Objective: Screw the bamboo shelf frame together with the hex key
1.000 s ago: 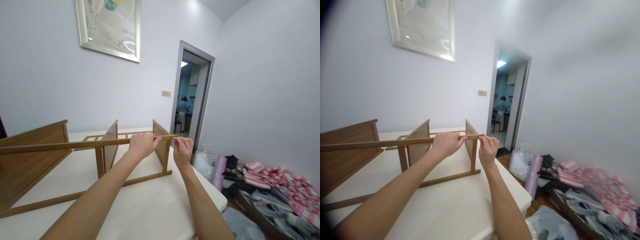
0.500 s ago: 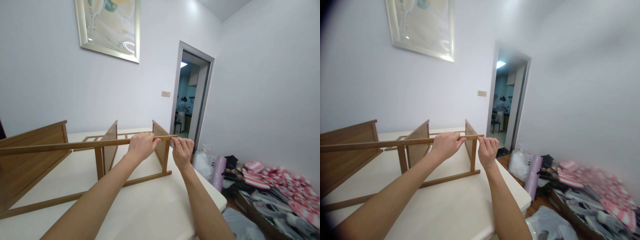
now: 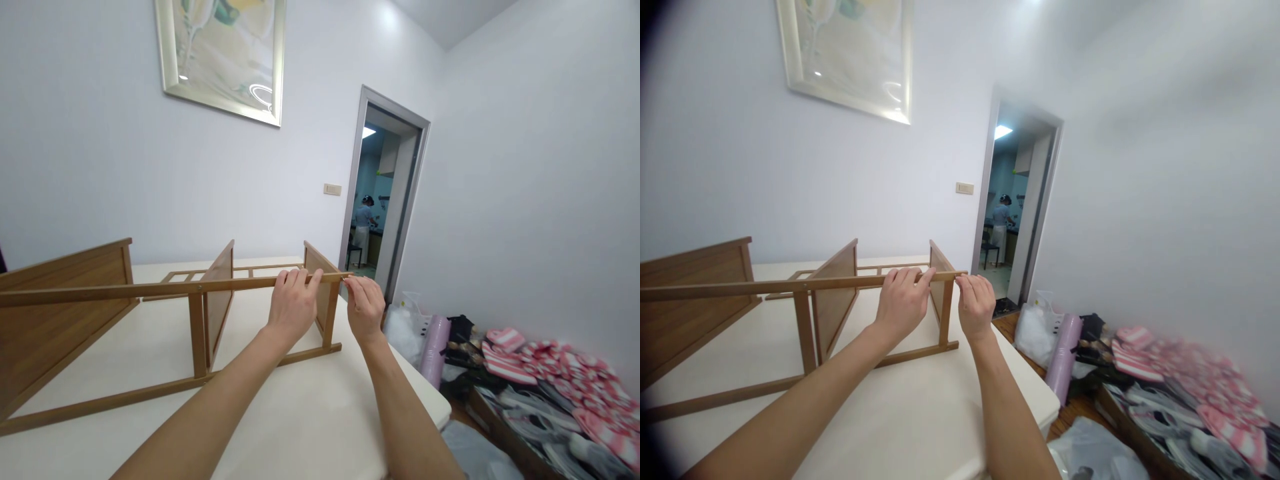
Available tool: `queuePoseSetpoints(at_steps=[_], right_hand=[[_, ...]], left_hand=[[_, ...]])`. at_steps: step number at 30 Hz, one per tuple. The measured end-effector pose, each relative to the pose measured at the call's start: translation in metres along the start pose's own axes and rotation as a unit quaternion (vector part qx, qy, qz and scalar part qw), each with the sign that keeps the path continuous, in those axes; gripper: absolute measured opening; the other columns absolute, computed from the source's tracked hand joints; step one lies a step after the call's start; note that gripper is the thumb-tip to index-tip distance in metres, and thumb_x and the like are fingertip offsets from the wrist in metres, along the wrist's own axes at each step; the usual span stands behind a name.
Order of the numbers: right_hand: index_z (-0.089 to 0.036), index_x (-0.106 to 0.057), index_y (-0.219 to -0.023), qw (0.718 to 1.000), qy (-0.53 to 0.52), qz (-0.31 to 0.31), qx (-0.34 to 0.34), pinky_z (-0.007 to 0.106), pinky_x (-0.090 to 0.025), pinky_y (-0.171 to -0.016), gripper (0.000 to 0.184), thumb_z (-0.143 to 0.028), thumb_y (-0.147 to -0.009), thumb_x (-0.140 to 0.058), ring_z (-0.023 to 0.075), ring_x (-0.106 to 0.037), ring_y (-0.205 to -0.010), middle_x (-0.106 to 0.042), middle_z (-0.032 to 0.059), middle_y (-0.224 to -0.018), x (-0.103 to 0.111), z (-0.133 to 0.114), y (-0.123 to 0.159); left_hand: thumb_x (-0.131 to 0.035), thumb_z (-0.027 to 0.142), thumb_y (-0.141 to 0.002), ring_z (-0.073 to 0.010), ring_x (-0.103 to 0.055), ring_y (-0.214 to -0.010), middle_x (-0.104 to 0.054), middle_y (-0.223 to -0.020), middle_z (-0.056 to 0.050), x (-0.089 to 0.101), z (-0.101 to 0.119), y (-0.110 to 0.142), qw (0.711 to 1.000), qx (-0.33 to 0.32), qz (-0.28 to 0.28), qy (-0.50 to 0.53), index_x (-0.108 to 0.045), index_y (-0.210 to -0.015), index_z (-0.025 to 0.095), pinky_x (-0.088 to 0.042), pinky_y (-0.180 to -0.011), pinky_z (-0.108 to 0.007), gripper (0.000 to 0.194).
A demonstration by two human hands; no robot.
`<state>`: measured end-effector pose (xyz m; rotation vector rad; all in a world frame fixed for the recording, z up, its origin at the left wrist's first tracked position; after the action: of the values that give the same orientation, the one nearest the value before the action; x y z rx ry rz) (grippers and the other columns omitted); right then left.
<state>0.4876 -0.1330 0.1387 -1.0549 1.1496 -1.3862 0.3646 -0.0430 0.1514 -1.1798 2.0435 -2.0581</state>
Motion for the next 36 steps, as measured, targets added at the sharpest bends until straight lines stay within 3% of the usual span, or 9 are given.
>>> queuePoseSetpoints(at_steps=[4, 9, 20, 25, 32, 36], right_hand=[[-0.021, -0.064, -0.097, 1.000, -0.007, -0.019, -0.013, 0.035, -0.040, -0.086, 0.016, -0.011, -0.091, -0.053, 0.0151, -0.065, -0.089, -0.072, 0.0037, -0.091, -0.001, 0.004, 0.001], [-0.024, -0.066, -0.095, 0.999, -0.039, -0.020, -0.020, 0.036, -0.038, -0.088, 0.018, -0.011, -0.091, -0.054, 0.0155, -0.064, -0.091, -0.071, 0.0031, -0.093, -0.002, 0.009, -0.003], [-0.028, -0.070, -0.101, 0.984, -0.175, -0.029, -0.032, 0.034, -0.054, -0.077, 0.023, -0.013, -0.089, -0.056, 0.0177, -0.062, -0.091, -0.068, 0.0046, -0.096, -0.002, 0.020, -0.008], [-0.027, -0.073, -0.092, 0.985, -0.140, -0.071, -0.070, 0.036, -0.054, -0.078, 0.015, -0.022, -0.089, -0.059, 0.0180, -0.061, -0.089, -0.068, 0.0045, -0.094, -0.001, 0.026, -0.014], [-0.025, -0.073, -0.085, 0.984, -0.114, -0.048, -0.126, 0.034, -0.052, -0.069, 0.008, -0.029, -0.085, -0.066, 0.0178, -0.060, -0.077, -0.069, 0.0020, -0.079, 0.003, 0.027, -0.014], [-0.022, -0.071, -0.083, 0.989, -0.078, -0.040, -0.119, 0.031, -0.050, -0.067, 0.010, -0.030, -0.086, -0.065, 0.0164, -0.062, -0.070, -0.072, 0.0020, -0.076, 0.003, 0.021, -0.007]], left_hand=[[-0.051, 0.023, -0.088, -0.0280, -0.052, -0.098, -0.062, -0.098, -0.012, 0.003, 0.004, -0.002, 0.998, 0.050, 0.016, 0.026, -0.060, -0.119, 0.017, -0.034, -0.094, -0.044, 0.033], [-0.054, 0.023, -0.087, -0.0270, -0.052, -0.097, -0.062, -0.094, -0.010, 0.002, 0.003, -0.002, 0.996, 0.067, 0.033, 0.049, -0.061, -0.115, 0.019, -0.034, -0.096, -0.043, 0.029], [-0.053, 0.019, -0.086, -0.0260, -0.052, -0.096, -0.061, -0.096, -0.009, 0.000, 0.003, -0.001, 0.996, 0.069, 0.030, 0.047, -0.061, -0.116, 0.019, -0.033, -0.097, -0.042, 0.031], [-0.052, 0.025, -0.089, -0.0257, -0.052, -0.094, -0.061, -0.094, -0.009, 0.001, 0.001, -0.003, 0.995, 0.077, 0.031, 0.051, -0.062, -0.114, 0.020, -0.034, -0.094, -0.042, 0.028], [-0.049, 0.023, -0.090, -0.0250, -0.052, -0.091, -0.061, -0.093, -0.008, -0.002, -0.002, -0.003, 0.997, 0.063, 0.015, 0.047, -0.061, -0.121, 0.026, -0.035, -0.089, -0.042, 0.033], [-0.049, 0.023, -0.090, -0.0253, -0.052, -0.092, -0.060, -0.093, -0.009, -0.002, -0.003, -0.003, 0.997, 0.066, 0.007, 0.047, -0.061, -0.122, 0.026, -0.034, -0.090, -0.042, 0.034]])
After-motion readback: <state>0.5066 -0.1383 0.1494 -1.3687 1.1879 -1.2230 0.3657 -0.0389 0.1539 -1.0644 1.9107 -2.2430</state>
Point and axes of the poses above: each hand's wrist, its own y-axis away from the middle knuckle, its own x-axis out of the back of the hand, z = x × y, the point moved 6 cm from there along -y, towards the middle knuckle
